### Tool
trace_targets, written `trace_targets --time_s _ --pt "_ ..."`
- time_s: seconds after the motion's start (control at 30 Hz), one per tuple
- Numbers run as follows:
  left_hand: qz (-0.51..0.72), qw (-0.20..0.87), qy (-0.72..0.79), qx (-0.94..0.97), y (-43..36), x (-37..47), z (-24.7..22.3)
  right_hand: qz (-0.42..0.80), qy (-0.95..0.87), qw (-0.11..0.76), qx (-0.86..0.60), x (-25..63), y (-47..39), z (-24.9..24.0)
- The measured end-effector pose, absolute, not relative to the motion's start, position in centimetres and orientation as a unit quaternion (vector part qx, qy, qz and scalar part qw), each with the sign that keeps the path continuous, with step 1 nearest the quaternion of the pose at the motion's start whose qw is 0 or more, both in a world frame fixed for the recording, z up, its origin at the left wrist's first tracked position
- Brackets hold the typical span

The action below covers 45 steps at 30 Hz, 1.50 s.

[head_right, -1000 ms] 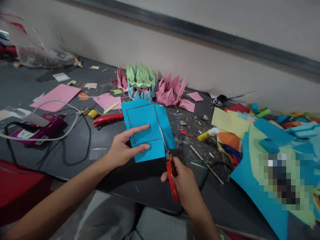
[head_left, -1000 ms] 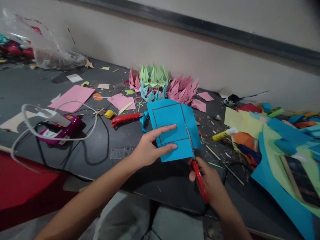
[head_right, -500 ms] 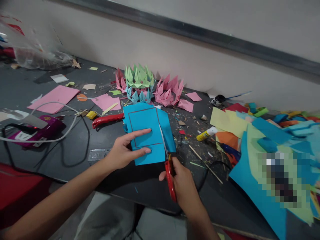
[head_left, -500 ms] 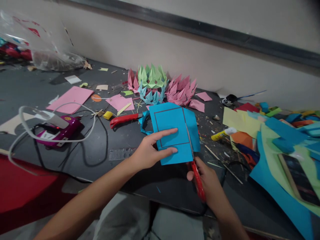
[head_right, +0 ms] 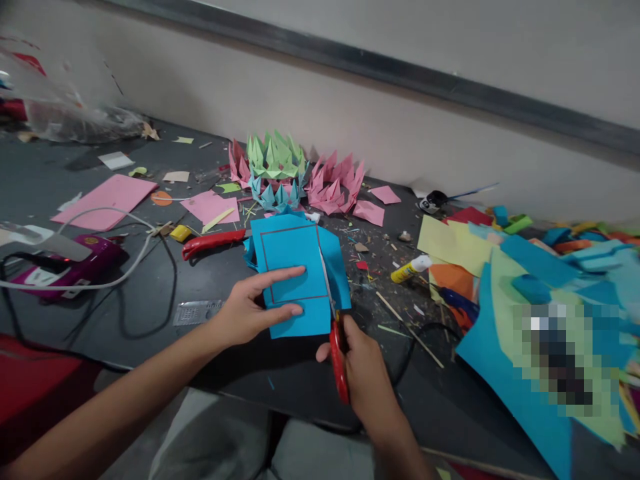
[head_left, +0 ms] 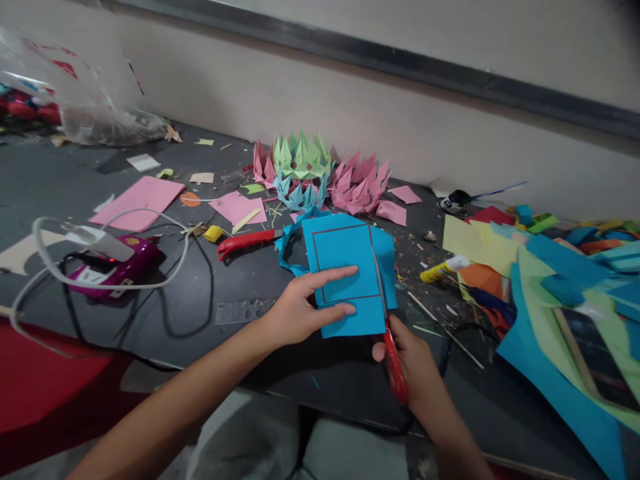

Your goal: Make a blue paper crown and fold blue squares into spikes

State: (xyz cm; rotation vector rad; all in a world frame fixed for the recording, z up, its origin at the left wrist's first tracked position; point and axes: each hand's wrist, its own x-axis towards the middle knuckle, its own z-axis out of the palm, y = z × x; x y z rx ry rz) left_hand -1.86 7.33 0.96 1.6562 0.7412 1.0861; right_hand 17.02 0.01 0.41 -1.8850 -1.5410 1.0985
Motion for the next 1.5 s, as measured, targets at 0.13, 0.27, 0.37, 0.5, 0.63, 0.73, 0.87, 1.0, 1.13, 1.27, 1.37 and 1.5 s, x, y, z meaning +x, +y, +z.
trace_targets --time_s 0.13,0.27,0.37,0.5,0.63,0.73,0.87,1.0,1.13,1.27,1.37,1.5 --pt "0.436 0.500 0.294 0.688 7.3 -1.8 0.8 0.396 -0.571 0.244 -0.676 17.0 0.1 0.4" --pt "0.432 0.512 0.286 0.685 7.1 -1.7 0.7 0.382 -0.579 0.257 -0.673 17.0 0.3 0.6" --pt "0.430 0.523 0.287 0.678 7.1 -1.7 0.8 0.383 -0.569 0.268 -0.676 16.8 0.4 0.6" --pt "0.433 0.515 0.285 0.683 7.1 -1.7 0.8 0.389 -0.562 0.275 -0.676 16.6 0.4 0.6" --pt "0.421 0.512 0.286 0.692 7.0 -1.6 0.7 0.376 -0.563 0.284 -0.679 16.7 0.5 0.5" --pt "0.419 0.512 0.285 0.694 7.0 -1.6 0.8 0.383 -0.564 0.275 -0.678 16.8 0.6 0.4" --pt "0.421 0.515 0.279 0.693 7.1 -1.6 0.9 0.397 -0.562 0.267 -0.675 17.0 0.5 0.1" --pt "0.411 0.530 0.278 0.688 7.0 -1.7 0.9 0.410 -0.551 0.281 -0.670 17.0 0.4 -0.2" --pt "0.403 0.540 0.278 0.685 6.9 -1.7 1.0 0.421 -0.532 0.288 -0.676 16.9 0.5 -0.1" --pt "0.405 0.544 0.274 0.682 6.9 -1.7 0.9 0.424 -0.523 0.296 -0.677 16.7 0.5 0.2" --pt "0.409 0.545 0.265 0.682 7.0 -1.7 0.9 0.432 -0.513 0.304 -0.677 16.8 0.5 0.0" --pt "0.403 0.546 0.254 0.689 7.0 -1.7 1.1 0.422 -0.515 0.318 -0.675 17.1 0.7 -0.5"
